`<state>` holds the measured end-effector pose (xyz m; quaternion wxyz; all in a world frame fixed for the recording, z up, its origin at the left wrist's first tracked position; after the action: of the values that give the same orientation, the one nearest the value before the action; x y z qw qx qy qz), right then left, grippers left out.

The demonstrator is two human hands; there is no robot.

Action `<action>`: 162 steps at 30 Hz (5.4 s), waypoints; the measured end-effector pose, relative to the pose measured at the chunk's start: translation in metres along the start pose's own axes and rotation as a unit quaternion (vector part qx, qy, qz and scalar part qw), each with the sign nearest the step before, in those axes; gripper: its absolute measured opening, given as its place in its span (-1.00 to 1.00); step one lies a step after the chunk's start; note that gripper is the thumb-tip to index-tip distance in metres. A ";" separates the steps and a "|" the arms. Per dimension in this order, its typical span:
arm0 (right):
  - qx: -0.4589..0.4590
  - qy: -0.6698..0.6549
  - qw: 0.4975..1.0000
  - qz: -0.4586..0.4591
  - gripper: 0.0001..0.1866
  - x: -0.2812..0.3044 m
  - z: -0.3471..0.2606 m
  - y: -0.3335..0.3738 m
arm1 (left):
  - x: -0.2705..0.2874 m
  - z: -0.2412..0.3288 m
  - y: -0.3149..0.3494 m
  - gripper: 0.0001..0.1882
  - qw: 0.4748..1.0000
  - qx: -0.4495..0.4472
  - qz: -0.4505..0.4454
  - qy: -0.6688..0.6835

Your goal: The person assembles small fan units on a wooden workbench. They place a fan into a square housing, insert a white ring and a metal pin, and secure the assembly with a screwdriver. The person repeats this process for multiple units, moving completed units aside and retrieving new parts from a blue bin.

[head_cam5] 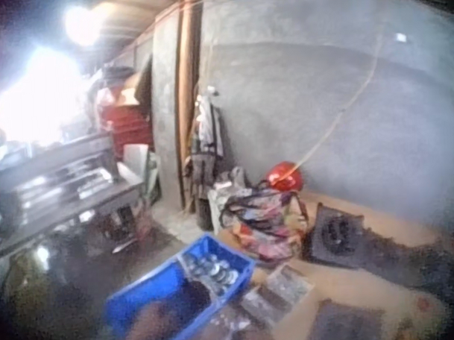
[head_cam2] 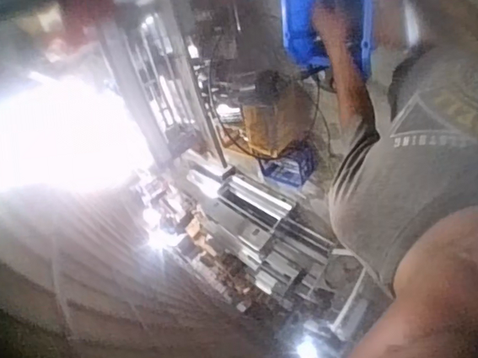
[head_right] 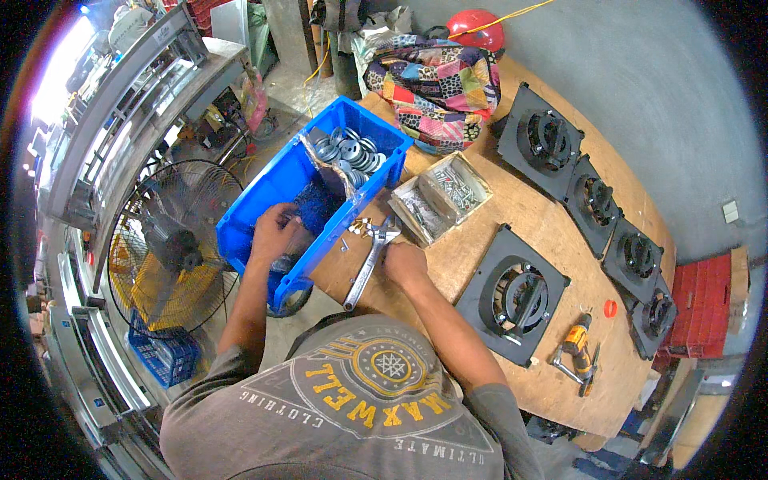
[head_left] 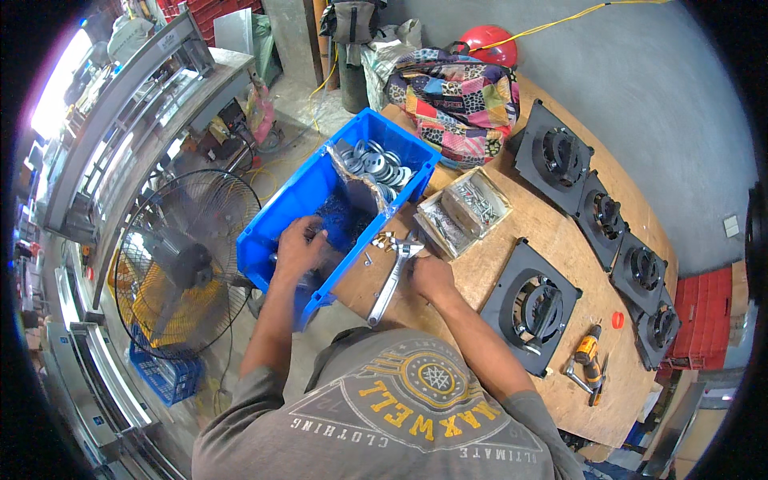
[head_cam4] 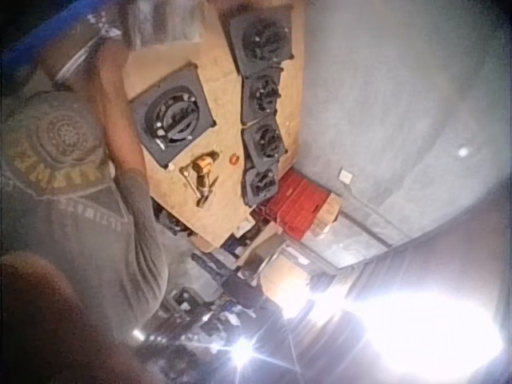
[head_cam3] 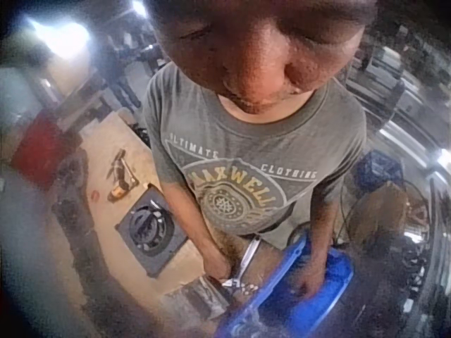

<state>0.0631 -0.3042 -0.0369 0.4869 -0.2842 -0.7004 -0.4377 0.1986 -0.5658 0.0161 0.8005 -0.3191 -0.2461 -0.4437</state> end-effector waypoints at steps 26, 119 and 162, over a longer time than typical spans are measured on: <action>-0.275 -0.466 0.830 0.140 -0.68 0.008 0.232 0.245 | -0.172 0.235 0.044 -0.70 0.901 -0.201 -0.347 0.167; -0.046 -0.791 0.599 0.114 -0.82 0.114 0.258 0.304 | -0.190 0.428 0.079 -0.67 0.695 -0.031 -0.405 0.594; -0.082 -0.736 0.656 0.144 -0.85 0.117 0.252 0.314 | -0.193 0.449 0.101 -0.62 0.792 -0.155 -0.450 0.381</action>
<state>0.1702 0.0597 0.1421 -0.1563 -0.6496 -0.7413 -0.0646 0.1431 -0.0907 0.1593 0.4786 -0.0972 0.0351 -0.8719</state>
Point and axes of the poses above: each hand's wrist, its own y-axis away from the middle knuckle, its own x-axis out of the back of the hand, z = x × y, the point moved 5 cm from there along -y, towards the middle knuckle, and after that the axes turned 15 degrees about -x, right-handed, at the moved point
